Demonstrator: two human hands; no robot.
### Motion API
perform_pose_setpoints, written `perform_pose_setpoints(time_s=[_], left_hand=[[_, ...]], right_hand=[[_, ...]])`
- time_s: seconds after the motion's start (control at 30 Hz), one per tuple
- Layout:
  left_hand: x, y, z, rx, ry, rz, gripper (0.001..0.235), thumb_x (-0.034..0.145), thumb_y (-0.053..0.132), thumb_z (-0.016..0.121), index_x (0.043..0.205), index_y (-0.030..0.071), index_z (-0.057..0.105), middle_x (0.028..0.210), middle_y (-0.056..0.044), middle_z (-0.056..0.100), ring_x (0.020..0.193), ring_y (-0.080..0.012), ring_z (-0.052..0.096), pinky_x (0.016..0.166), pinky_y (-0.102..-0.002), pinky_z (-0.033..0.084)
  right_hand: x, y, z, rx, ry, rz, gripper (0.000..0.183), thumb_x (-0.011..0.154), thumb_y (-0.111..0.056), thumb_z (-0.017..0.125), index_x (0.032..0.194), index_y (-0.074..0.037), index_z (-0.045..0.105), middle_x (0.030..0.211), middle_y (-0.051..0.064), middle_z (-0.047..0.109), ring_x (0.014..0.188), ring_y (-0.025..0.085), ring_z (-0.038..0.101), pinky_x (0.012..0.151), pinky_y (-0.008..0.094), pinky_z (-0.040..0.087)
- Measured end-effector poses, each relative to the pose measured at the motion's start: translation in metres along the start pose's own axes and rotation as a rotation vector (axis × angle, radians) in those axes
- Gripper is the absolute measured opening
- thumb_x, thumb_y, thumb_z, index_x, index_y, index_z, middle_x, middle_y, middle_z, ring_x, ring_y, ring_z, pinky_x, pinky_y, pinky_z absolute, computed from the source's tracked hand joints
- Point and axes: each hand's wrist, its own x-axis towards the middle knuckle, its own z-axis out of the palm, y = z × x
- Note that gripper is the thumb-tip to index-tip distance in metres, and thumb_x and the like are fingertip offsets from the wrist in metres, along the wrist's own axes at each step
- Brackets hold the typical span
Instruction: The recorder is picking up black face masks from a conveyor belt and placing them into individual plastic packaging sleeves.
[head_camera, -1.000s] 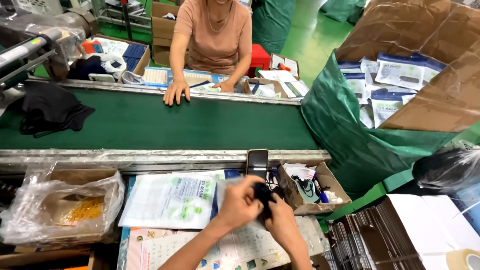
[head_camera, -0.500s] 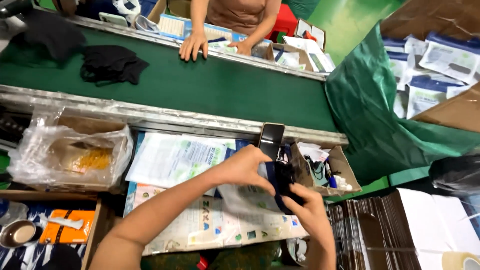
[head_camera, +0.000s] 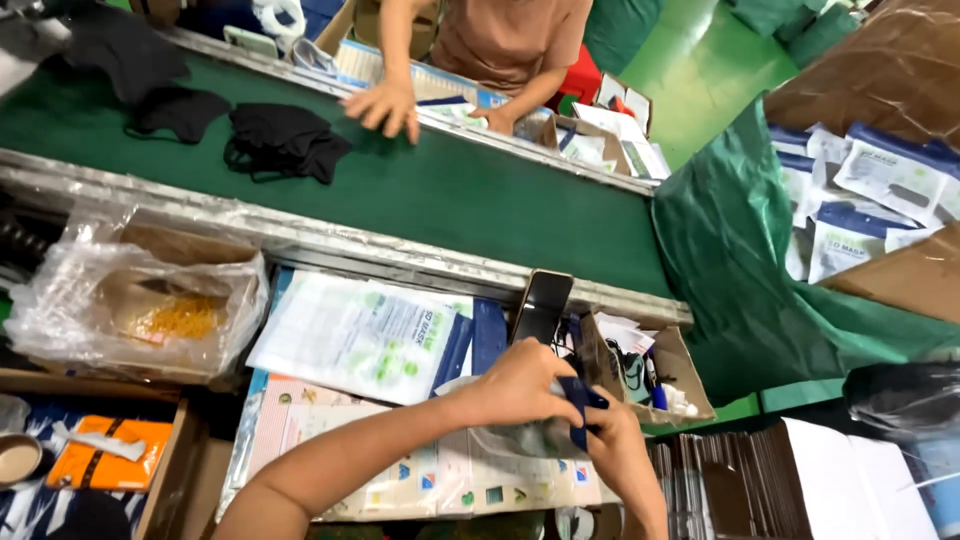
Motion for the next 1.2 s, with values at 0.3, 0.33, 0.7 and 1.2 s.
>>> perform_pose_setpoints(time_s=[0.3, 0.33, 0.7, 1.2], left_hand=[[0.0, -0.013, 0.007, -0.111, 0.067, 0.096, 0.035, 0.07, 0.026, 0.091, 0.099, 0.009, 0.081, 0.087, -0.009, 0.078, 0.073, -0.0172, 0.075, 0.07, -0.029, 0.058], [0.0, -0.015, 0.007, -0.119, 0.086, 0.11, 0.036, 0.071, 0.025, 0.092, 0.1, 0.009, 0.081, 0.089, -0.008, 0.079, 0.076, -0.0165, 0.075, 0.071, -0.029, 0.058], [-0.008, 0.027, 0.03, -0.089, 0.264, 0.433, 0.011, 0.082, 0.008, 0.083, 0.089, 0.007, 0.075, 0.081, -0.007, 0.071, 0.07, -0.0212, 0.071, 0.063, -0.031, 0.054], [-0.02, 0.041, 0.014, 0.135, 0.306, 0.622, 0.019, 0.079, 0.005, 0.077, 0.095, 0.002, 0.069, 0.083, -0.01, 0.066, 0.076, -0.0286, 0.068, 0.068, -0.039, 0.055]], right_hand=[[-0.006, -0.005, -0.006, -0.202, 0.065, -0.088, 0.015, 0.071, 0.003, 0.075, 0.086, -0.001, 0.074, 0.087, 0.009, 0.064, 0.076, 0.021, 0.066, 0.068, 0.032, 0.052], [-0.005, -0.014, -0.006, -0.258, 0.109, -0.127, 0.014, 0.072, 0.002, 0.077, 0.085, -0.001, 0.073, 0.09, 0.009, 0.066, 0.078, 0.021, 0.066, 0.069, 0.031, 0.051], [-0.036, -0.003, -0.003, -0.195, 0.646, -0.335, 0.019, 0.08, 0.013, 0.066, 0.092, -0.002, 0.068, 0.078, 0.01, 0.062, 0.073, 0.018, 0.061, 0.07, 0.024, 0.05], [-0.029, -0.04, -0.014, -0.112, 0.564, -0.345, 0.02, 0.072, 0.011, 0.07, 0.09, 0.002, 0.072, 0.071, 0.007, 0.064, 0.063, 0.013, 0.062, 0.063, 0.024, 0.048]])
